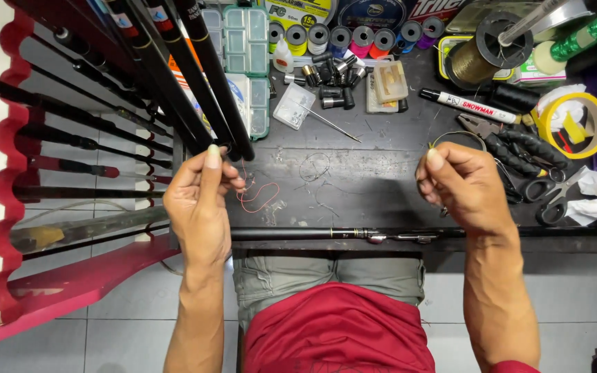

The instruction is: A person is seen repairing a fishing rod by carefully wrapping thread around a guide to secure it to the rod blank.

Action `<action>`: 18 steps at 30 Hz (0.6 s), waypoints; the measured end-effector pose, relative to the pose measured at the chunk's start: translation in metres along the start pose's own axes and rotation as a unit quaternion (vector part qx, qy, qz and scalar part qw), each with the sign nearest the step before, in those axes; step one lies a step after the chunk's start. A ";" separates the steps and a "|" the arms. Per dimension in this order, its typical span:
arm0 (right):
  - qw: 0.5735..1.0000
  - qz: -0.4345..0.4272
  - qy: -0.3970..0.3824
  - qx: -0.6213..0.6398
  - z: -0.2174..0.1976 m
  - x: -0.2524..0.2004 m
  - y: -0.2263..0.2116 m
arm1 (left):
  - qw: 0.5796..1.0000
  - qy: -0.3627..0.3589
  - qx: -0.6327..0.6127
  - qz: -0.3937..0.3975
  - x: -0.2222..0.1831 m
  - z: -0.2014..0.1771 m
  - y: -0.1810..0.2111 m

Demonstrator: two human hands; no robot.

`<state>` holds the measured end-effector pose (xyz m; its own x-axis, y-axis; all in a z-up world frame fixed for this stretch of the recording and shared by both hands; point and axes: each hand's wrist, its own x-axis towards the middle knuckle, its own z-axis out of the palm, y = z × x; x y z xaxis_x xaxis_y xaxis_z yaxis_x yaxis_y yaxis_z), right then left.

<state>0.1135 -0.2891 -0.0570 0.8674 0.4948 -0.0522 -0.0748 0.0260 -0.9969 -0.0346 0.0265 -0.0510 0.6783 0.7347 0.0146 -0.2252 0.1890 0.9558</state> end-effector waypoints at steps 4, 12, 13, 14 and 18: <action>0.993 0.032 -0.014 -0.115 0.014 -0.002 -0.038 | 0.998 0.004 0.050 -0.042 -0.005 -0.002 0.019; 0.941 -0.154 -0.155 -0.258 0.057 0.008 -0.119 | 0.980 -0.092 0.177 0.025 -0.004 -0.006 0.045; 0.941 -0.154 -0.156 -0.258 0.060 0.008 -0.124 | 0.980 -0.091 0.177 0.026 -0.004 -0.008 0.047; 0.939 -0.164 -0.150 -0.261 0.063 0.008 -0.129 | 0.978 -0.084 0.186 0.044 -0.004 -0.010 0.048; 0.937 -0.186 -0.148 -0.255 0.076 0.011 -0.142 | 0.971 -0.070 0.218 0.068 -0.005 -0.022 0.048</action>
<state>0.0960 -0.2218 0.0885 0.6069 0.7550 0.2481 0.5157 -0.1365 -0.8458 -0.0641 0.0462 -0.0122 0.7579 0.6326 0.1595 -0.0222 -0.2193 0.9754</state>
